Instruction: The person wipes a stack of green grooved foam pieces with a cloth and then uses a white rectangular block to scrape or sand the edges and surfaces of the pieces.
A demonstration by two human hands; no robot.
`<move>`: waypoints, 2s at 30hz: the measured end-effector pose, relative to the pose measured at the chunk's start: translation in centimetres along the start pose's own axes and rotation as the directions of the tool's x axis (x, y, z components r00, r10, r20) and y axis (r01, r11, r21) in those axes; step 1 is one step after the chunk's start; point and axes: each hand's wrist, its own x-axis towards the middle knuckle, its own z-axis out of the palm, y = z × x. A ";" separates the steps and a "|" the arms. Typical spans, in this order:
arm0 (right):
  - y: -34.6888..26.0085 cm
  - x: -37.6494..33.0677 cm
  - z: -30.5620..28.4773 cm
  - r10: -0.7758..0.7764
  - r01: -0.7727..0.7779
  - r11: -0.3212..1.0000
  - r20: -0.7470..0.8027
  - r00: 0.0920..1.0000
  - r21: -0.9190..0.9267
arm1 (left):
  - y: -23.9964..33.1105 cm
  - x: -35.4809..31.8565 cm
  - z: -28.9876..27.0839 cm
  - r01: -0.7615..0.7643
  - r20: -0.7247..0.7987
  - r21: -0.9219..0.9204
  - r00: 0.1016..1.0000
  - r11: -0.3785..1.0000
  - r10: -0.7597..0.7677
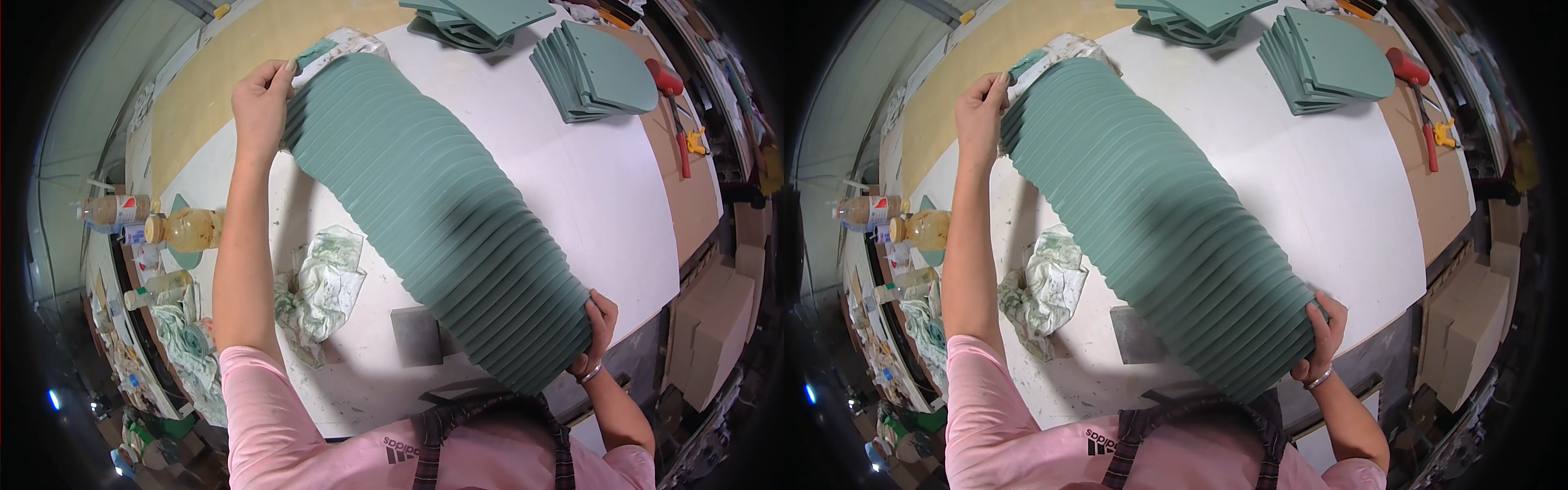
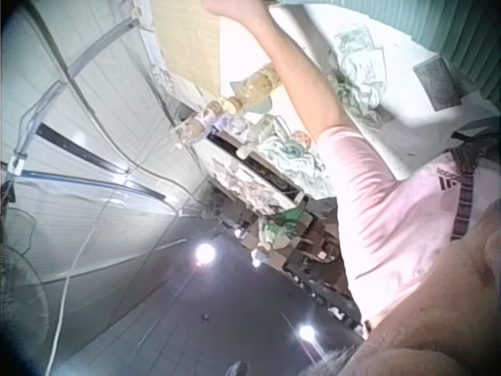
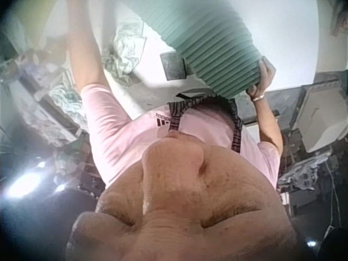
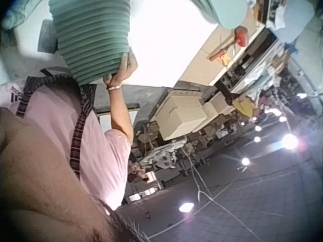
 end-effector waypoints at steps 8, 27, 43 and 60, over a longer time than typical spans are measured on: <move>-0.1 0.2 0.9 -0.001 0.000 1.000 0.039 0.999 0.024 | -1.3 -9.2 -6.3 0.161 -0.059 -0.285 0.981 0.945 -0.185; -0.8 0.0 1.6 0.147 -0.142 0.986 -0.049 0.988 0.092 | -7.9 -35.7 -19.0 0.579 -0.571 0.568 0.789 0.585 -0.227; -0.7 0.4 0.6 0.029 -0.031 0.999 -0.079 0.996 -0.018 | 0.8 -15.2 -6.8 -0.177 -0.061 0.411 0.974 0.895 0.220; -0.7 0.9 -0.3 0.025 -0.025 1.000 -0.049 0.998 -0.008 | -0.3 -1.8 -1.6 -0.231 0.325 0.469 0.942 0.852 0.077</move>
